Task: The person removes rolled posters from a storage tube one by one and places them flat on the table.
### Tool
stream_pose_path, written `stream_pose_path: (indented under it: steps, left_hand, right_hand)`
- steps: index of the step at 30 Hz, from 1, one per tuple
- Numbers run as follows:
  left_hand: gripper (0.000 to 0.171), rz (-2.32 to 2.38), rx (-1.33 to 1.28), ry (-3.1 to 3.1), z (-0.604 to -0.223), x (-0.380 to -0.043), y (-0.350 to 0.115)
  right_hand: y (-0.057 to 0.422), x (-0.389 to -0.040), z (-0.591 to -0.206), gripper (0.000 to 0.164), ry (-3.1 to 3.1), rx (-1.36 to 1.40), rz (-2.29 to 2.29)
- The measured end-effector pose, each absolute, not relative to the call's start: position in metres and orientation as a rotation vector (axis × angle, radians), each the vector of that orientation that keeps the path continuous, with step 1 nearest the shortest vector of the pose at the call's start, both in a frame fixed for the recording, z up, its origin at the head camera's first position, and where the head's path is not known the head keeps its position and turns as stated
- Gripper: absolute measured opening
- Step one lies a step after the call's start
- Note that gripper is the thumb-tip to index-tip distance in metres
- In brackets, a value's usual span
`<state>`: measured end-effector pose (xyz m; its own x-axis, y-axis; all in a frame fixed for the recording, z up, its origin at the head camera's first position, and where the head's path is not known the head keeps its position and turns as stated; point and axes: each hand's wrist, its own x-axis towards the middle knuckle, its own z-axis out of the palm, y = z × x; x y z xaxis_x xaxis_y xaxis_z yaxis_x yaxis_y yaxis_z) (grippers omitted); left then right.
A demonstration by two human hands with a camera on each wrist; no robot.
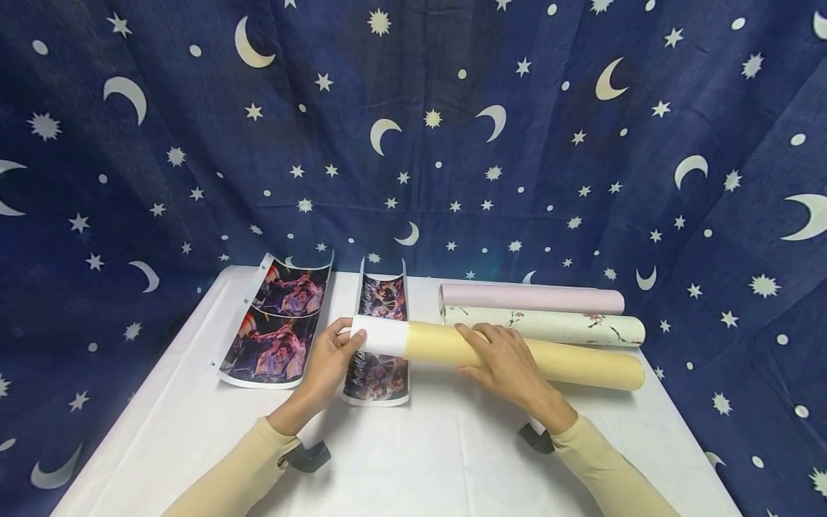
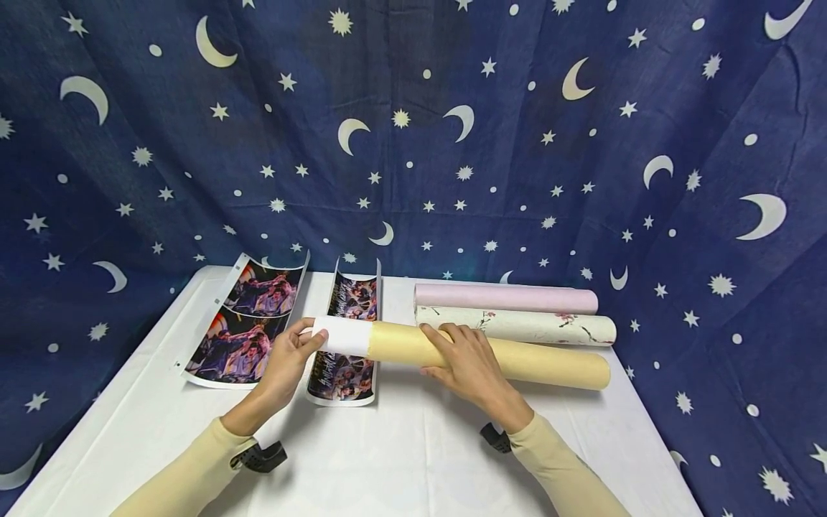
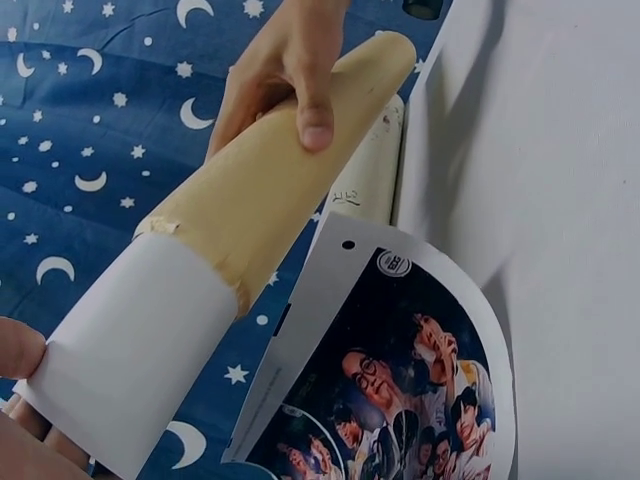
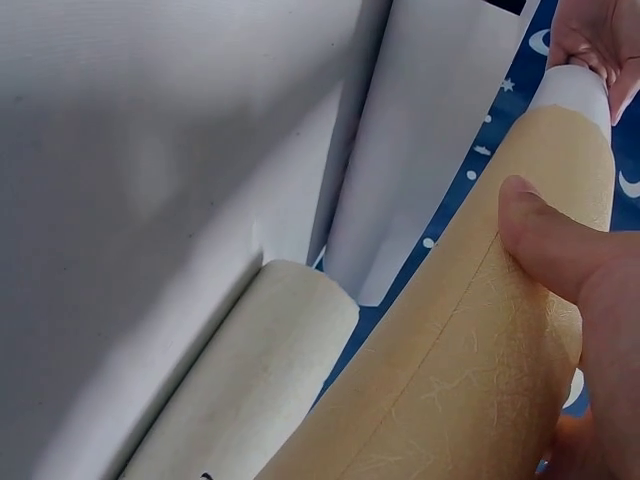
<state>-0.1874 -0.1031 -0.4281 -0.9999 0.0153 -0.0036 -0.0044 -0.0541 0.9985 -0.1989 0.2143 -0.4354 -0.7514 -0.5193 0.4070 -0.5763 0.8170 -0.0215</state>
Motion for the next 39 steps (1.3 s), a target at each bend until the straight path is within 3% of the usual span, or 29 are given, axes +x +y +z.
stream_pose_path:
  steps: [19,39]
  left_hand:
    - [0.037,2.296,-0.080,2.239,-0.427,-0.190,-0.129]
    - [0.032,2.417,-0.193,2.228,-0.416,-0.191,-0.161]
  right_hand:
    - [0.236,-0.196,-0.442,0.077,-2.572,0.802,0.232]
    - [0.260,-0.196,-0.444,0.076,-2.600,0.765,0.235]
